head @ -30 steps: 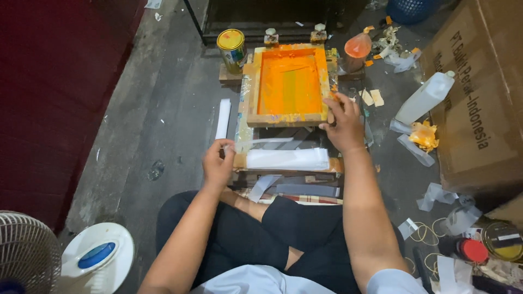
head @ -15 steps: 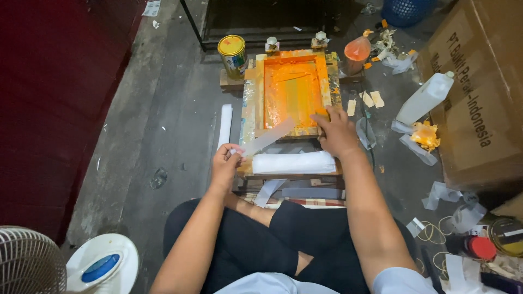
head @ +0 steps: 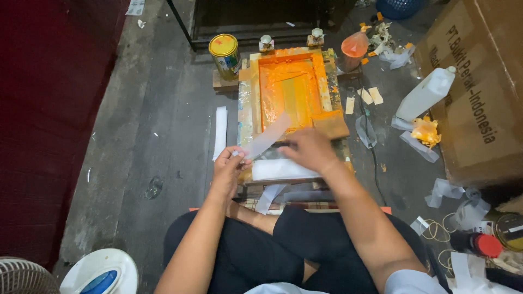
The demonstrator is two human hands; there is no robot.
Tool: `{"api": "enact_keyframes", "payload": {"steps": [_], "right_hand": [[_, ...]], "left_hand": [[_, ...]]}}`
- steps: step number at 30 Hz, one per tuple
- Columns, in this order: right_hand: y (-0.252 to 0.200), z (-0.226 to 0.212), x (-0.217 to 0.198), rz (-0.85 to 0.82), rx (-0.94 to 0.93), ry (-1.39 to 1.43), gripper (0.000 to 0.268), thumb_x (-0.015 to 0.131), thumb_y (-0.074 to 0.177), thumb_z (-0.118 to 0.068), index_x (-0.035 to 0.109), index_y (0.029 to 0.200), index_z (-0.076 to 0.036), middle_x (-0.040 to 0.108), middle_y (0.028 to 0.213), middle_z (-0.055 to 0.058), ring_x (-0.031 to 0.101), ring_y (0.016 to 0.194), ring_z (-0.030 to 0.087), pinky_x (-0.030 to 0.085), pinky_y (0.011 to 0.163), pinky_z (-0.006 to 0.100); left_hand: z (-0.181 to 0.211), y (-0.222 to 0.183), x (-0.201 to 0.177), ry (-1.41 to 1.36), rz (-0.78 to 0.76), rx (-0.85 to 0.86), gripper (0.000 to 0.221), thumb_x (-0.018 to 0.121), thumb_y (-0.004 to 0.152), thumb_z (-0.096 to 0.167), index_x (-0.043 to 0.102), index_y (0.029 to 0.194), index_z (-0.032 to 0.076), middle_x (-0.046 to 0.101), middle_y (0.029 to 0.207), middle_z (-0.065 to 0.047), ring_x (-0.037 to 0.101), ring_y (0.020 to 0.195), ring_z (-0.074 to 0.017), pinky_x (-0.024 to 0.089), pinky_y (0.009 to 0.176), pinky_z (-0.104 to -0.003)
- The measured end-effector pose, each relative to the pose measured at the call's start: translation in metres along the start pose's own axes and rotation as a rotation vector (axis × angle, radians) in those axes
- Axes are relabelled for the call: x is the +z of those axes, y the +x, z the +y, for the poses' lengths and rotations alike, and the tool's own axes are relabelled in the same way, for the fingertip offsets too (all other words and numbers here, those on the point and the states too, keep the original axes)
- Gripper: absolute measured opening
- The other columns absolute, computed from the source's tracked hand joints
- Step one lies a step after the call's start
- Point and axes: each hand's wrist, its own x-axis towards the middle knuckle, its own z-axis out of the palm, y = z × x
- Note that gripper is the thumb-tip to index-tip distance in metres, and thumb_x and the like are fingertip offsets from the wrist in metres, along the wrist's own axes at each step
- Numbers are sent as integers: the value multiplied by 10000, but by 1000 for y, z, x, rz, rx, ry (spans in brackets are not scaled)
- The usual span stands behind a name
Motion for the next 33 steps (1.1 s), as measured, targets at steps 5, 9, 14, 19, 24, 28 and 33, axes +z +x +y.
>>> {"api": "enact_keyframes", "payload": {"steps": [5, 9, 14, 19, 24, 28, 33], "right_hand": [[5, -36, 78, -94, 282, 750, 333, 754, 855, -419, 785, 950, -102, 724, 735, 103, 672, 756, 236, 520, 702, 350], [6, -36, 100, 49, 418, 972, 224, 781, 837, -352, 753, 794, -134, 670, 650, 29, 595, 639, 128, 492, 630, 281], [7, -31, 101, 157, 441, 1141, 180, 784, 841, -195, 719, 778, -39, 669, 659, 65, 619, 645, 121, 522, 652, 244], [6, -36, 93, 179, 444, 1190, 150, 760, 837, -154, 706, 764, -34, 659, 656, 61, 622, 649, 107, 529, 640, 224], [12, -27, 88, 236, 446, 1127, 170, 759, 846, -174, 737, 753, -33, 648, 610, 62, 592, 582, 96, 499, 599, 216], [16, -15, 78, 290, 452, 1144, 163, 749, 863, -154, 740, 769, -21, 651, 614, 64, 601, 582, 96, 496, 597, 222], [20, 20, 62, 481, 436, 1197, 126, 728, 894, -164, 697, 822, -66, 654, 657, 56, 631, 608, 80, 516, 614, 194]], "left_hand": [[-4, 0, 0, -77, -65, -63, 185, 716, 921, 124, 654, 1085, 67, 722, 909, -100, 752, 773, -182, 634, 761, -268], [-12, 1, 4, -33, -111, -121, 216, 746, 907, 170, 687, 1090, 70, 737, 878, -100, 746, 767, -168, 620, 733, -243], [-2, -2, 6, 75, -65, -142, 231, 711, 924, 124, 698, 1141, 43, 701, 874, -55, 745, 791, -151, 614, 730, -203], [-9, 6, 1, 159, -35, -122, 259, 709, 910, 67, 710, 1165, 20, 691, 848, -89, 735, 759, -166, 623, 691, -214], [-5, 4, 1, 196, -20, -86, 330, 718, 901, 55, 707, 1223, -17, 676, 819, -83, 723, 748, -153, 619, 706, -222], [-1, 0, 5, 220, -25, -74, 355, 717, 894, 45, 701, 1242, -22, 681, 833, -88, 721, 750, -154, 621, 716, -226], [2, -1, 5, 240, -29, -67, 363, 733, 887, 48, 710, 1245, -14, 692, 833, -93, 726, 753, -161, 620, 727, -245]]}}
